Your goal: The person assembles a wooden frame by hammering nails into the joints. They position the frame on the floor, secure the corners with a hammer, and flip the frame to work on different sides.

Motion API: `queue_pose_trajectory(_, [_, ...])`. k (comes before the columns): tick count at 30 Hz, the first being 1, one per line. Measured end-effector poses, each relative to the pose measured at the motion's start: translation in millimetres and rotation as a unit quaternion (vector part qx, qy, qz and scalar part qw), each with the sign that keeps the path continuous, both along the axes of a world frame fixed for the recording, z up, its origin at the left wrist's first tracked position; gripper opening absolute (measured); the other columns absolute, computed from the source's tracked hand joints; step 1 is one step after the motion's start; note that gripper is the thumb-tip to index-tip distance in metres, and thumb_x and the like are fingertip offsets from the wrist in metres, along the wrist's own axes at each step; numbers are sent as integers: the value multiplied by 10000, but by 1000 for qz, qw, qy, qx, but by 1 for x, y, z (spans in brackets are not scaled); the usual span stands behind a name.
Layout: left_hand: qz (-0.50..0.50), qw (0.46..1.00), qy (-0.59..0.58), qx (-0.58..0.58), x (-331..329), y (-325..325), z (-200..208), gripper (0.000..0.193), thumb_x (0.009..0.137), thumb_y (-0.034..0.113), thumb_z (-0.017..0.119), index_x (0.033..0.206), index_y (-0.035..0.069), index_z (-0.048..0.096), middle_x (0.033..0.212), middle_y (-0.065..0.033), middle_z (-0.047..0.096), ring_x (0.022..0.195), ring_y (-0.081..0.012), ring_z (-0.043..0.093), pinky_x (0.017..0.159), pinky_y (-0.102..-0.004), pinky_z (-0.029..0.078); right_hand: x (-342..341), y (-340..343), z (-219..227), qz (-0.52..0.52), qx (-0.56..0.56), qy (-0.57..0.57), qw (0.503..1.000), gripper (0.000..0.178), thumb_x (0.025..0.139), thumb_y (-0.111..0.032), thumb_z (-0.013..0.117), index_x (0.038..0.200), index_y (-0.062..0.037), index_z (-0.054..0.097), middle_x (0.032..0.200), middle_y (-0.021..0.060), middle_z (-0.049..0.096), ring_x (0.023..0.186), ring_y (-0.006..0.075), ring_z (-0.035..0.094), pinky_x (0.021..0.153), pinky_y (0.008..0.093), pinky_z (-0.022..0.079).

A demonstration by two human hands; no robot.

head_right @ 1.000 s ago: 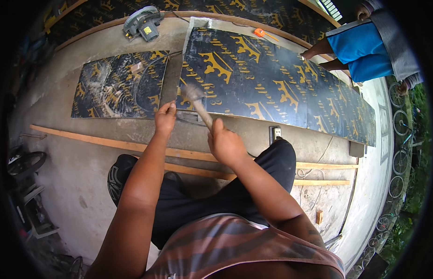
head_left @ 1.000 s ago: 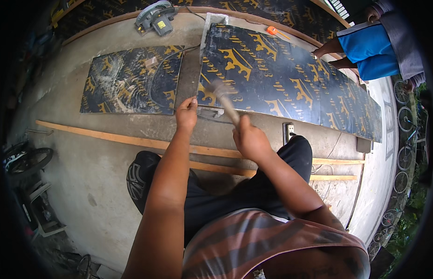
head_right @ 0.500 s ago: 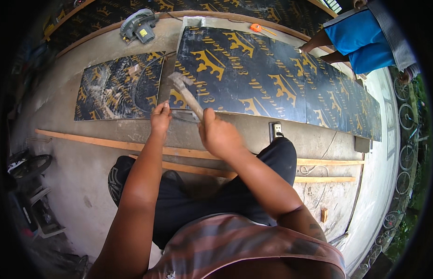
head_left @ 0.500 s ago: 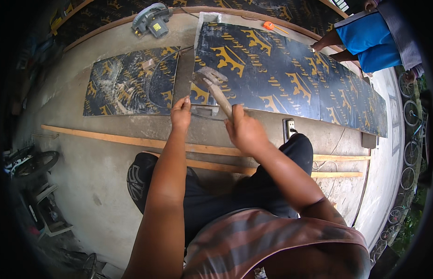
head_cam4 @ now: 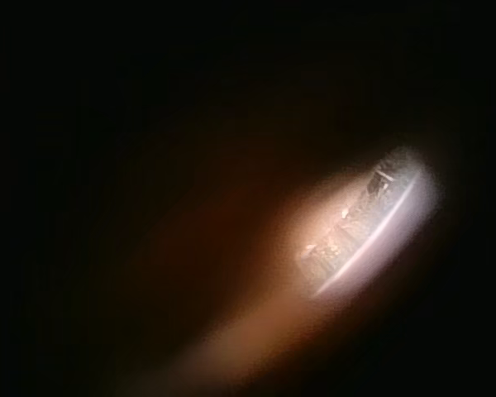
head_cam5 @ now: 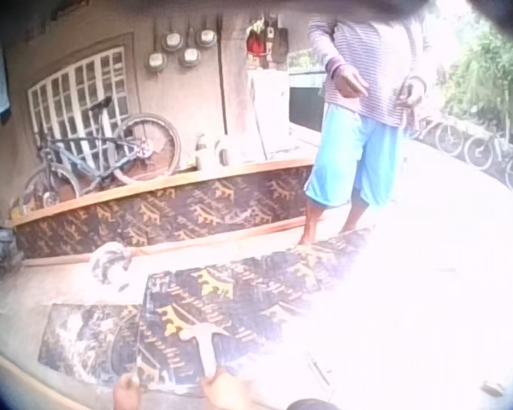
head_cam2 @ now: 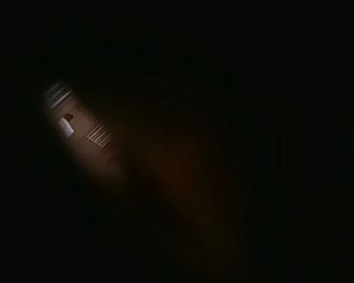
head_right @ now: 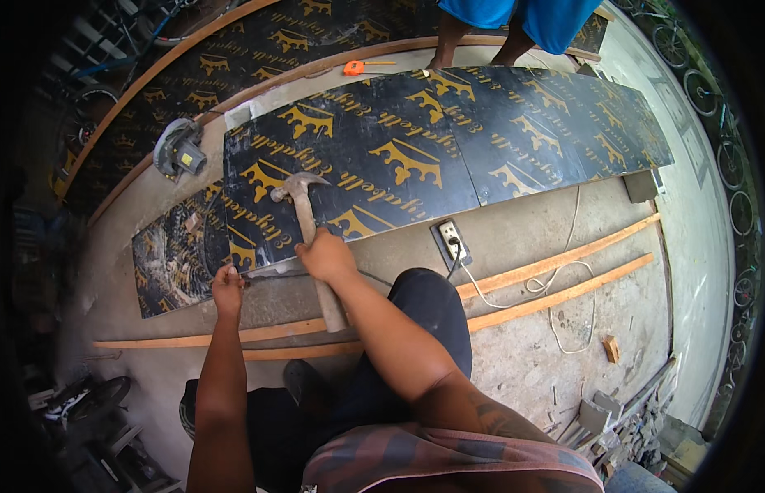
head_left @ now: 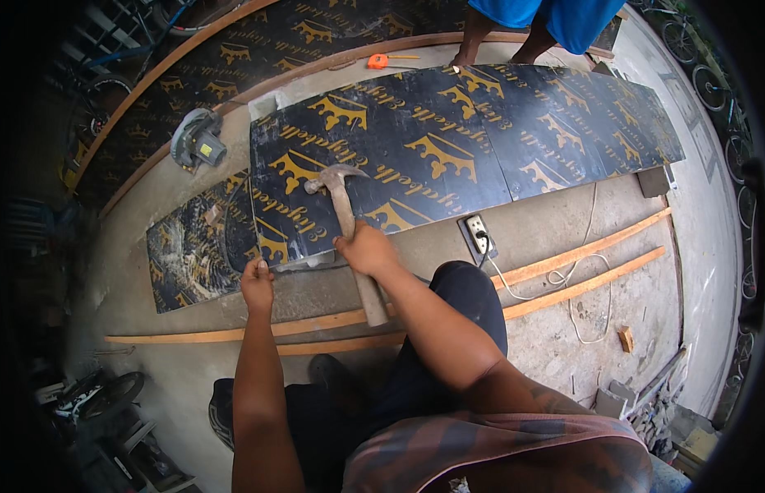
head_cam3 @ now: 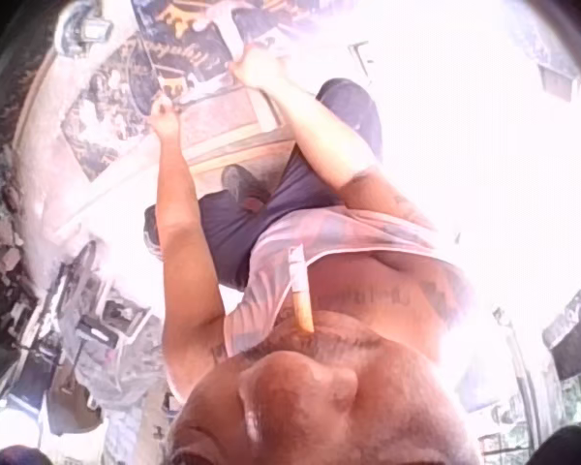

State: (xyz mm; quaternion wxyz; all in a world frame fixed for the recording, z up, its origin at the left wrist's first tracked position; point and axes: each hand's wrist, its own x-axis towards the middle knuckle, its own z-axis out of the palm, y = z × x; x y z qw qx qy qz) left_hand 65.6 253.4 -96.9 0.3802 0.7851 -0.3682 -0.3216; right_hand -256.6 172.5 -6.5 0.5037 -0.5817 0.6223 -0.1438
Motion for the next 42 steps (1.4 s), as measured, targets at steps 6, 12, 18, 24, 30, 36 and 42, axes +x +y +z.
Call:
queue_pose_trajectory(6, [-141,976,-80,147,25,-27,37,227,1037,219,666,1137,22,720,846,-65,714,734,-148,649,699,-345,530,17,6,-2,-8,80,33,996,639,944,-413,648,1277,124,552,1245,347,671,1189,459,664,1038,500,523])
queue_pose_trajectory(12, [-227,920,-315,52,-49,-169,116,263,972,324,698,984,64,737,1013,-148,735,974,-372,694,844,-471,534,10,-5,-3,12,85,86,993,642,948,-426,638,1281,116,548,1253,339,673,1191,457,664,1038,504,522])
queue_pose_trajectory(18, [-342,880,-328,-28,-173,-291,93,279,1009,347,625,1101,119,756,1197,-131,706,1127,-353,682,949,-488,544,21,-1,4,22,94,127,987,645,952,-449,636,1287,96,549,1209,341,686,1160,458,675,1006,508,531])
queue_pose_trajectory(24, [-359,827,-430,-56,-218,-327,50,263,964,120,540,1109,11,731,1152,-181,713,1032,-332,743,864,-427,615,37,10,8,-29,73,166,983,547,947,-403,666,1202,68,555,1074,333,712,1042,484,692,929,536,545])
queue_pose_trajectory(30, [-460,772,-422,-121,-190,-339,45,213,977,139,554,1104,5,660,1112,-194,707,997,-352,733,861,-441,602,47,5,6,-72,69,189,977,522,936,-379,684,1169,72,566,1024,343,708,1006,503,688,892,544,541])
queue_pose_trajectory(36, [-419,894,-15,-159,-100,-370,59,277,1047,195,572,1251,8,565,1134,-230,712,1070,-417,686,952,-473,534,32,14,-6,-120,96,170,973,467,927,-340,718,1093,72,573,895,318,697,894,504,688,800,532,534])
queue_pose_trajectory(42, [-287,933,148,-157,68,-419,52,276,1038,145,620,1262,20,721,1059,-31,728,846,-114,621,747,-280,516,36,14,-14,-97,55,194,975,471,918,-343,725,1042,84,569,842,301,685,844,485,693,763,521,538])
